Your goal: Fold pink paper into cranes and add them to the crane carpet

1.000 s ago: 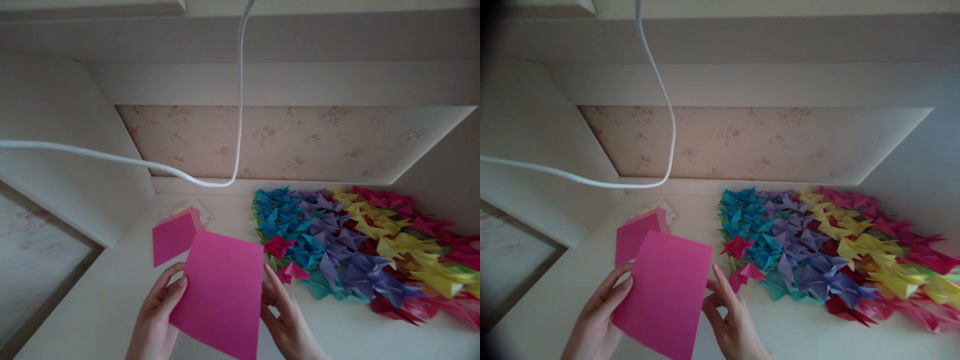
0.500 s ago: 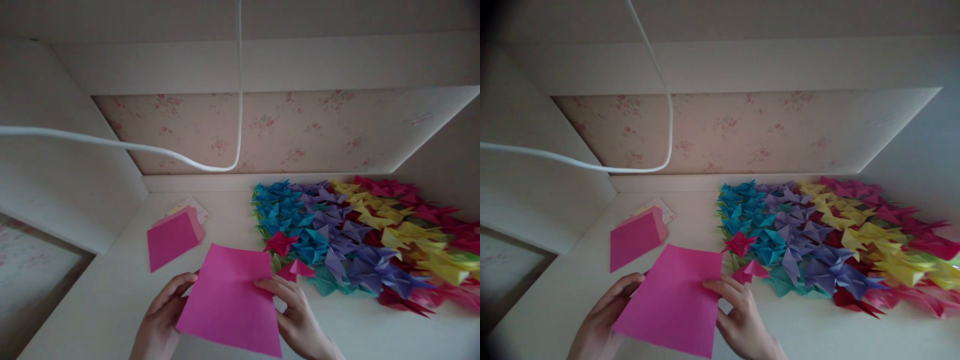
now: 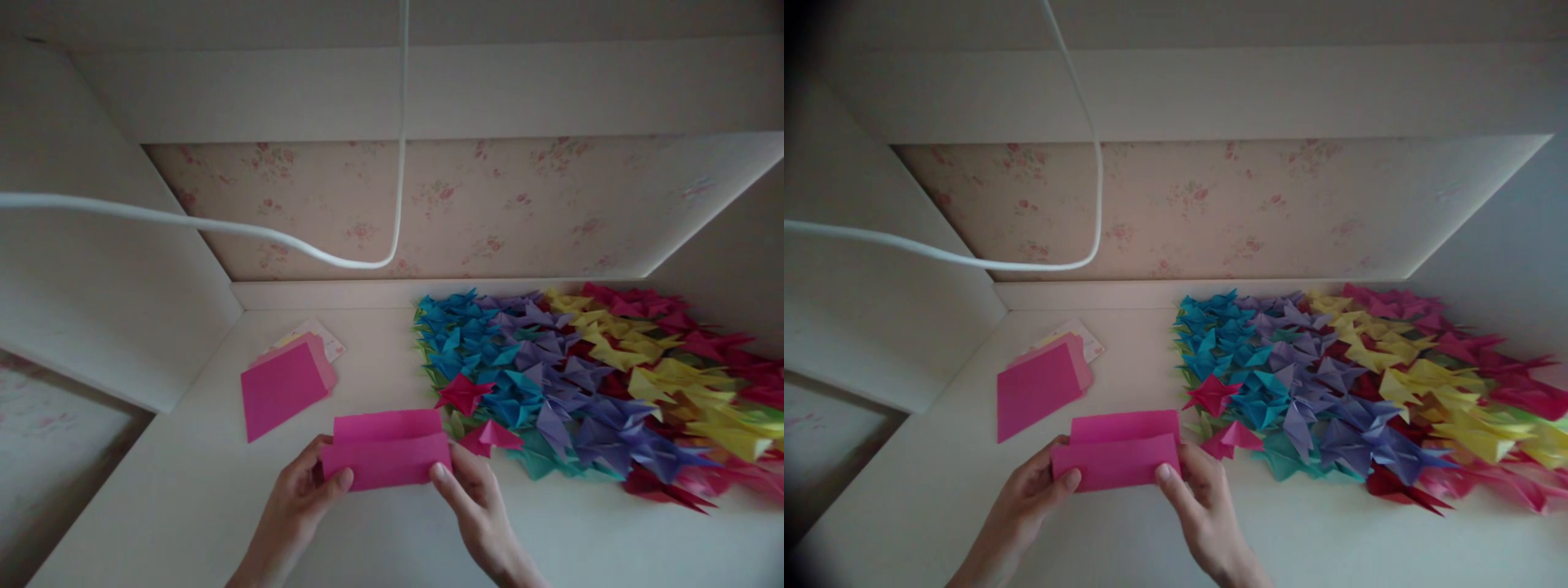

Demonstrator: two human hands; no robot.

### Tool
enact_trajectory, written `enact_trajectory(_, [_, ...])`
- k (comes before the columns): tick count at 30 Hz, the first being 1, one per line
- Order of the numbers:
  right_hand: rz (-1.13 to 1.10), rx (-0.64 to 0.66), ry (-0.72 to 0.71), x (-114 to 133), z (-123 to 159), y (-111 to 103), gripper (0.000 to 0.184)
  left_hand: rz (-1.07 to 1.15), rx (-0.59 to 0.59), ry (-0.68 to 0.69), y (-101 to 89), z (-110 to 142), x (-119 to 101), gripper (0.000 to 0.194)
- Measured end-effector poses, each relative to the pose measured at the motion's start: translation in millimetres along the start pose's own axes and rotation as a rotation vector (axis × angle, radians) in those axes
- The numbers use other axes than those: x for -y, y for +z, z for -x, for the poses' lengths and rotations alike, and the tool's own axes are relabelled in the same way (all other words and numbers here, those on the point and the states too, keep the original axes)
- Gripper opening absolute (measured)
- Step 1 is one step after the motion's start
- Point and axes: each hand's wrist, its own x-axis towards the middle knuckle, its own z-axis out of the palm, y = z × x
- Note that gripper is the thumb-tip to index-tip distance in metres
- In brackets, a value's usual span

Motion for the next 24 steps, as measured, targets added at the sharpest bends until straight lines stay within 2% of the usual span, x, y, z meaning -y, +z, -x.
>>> enact_trajectory(3, [-0.208,-0.084,0.052,-9,-4,14,0.023,-0.023,-0.102,0.017,0.3,-4,10,0.029])
enact_trajectory(5, [-0.283,-0.158,0.046,-16,-6,22,0.022,-0.058,-0.123,0.014,-0.9,-6,15,0.043])
enact_trajectory(7, [-0.319,-0.185,0.049,-23,-7,29,0.026,-0.189,-0.078,0.003,-2.9,-8,17,0.050])
enact_trajectory(10, [-0.293,-0.175,0.071,-32,-6,34,0.031,-0.451,0.018,0.062,-5.0,-12,14,0.034])
enact_trajectory(12, [-0.240,-0.172,0.078,-35,-4,36,0.027,-0.544,0.048,0.107,-4.9,-14,11,0.030])
enact_trajectory(14, [-0.199,-0.147,0.096,-35,-4,36,0.023,-0.580,0.078,0.126,-3.6,-14,9,0.032])
enact_trajectory(17, [-0.175,-0.101,0.132,-32,-6,36,0.025,-0.606,0.134,0.135,-1.1,-15,11,0.036])
enact_trajectory(21, [-0.135,-0.115,0.157,-31,-9,33,0.032,-0.646,0.130,0.141,-0.6,-16,17,0.040])
enact_trajectory(24, [-0.122,-0.105,0.178,-34,-10,32,0.035,-0.637,0.145,0.140,-0.6,-16,19,0.035])
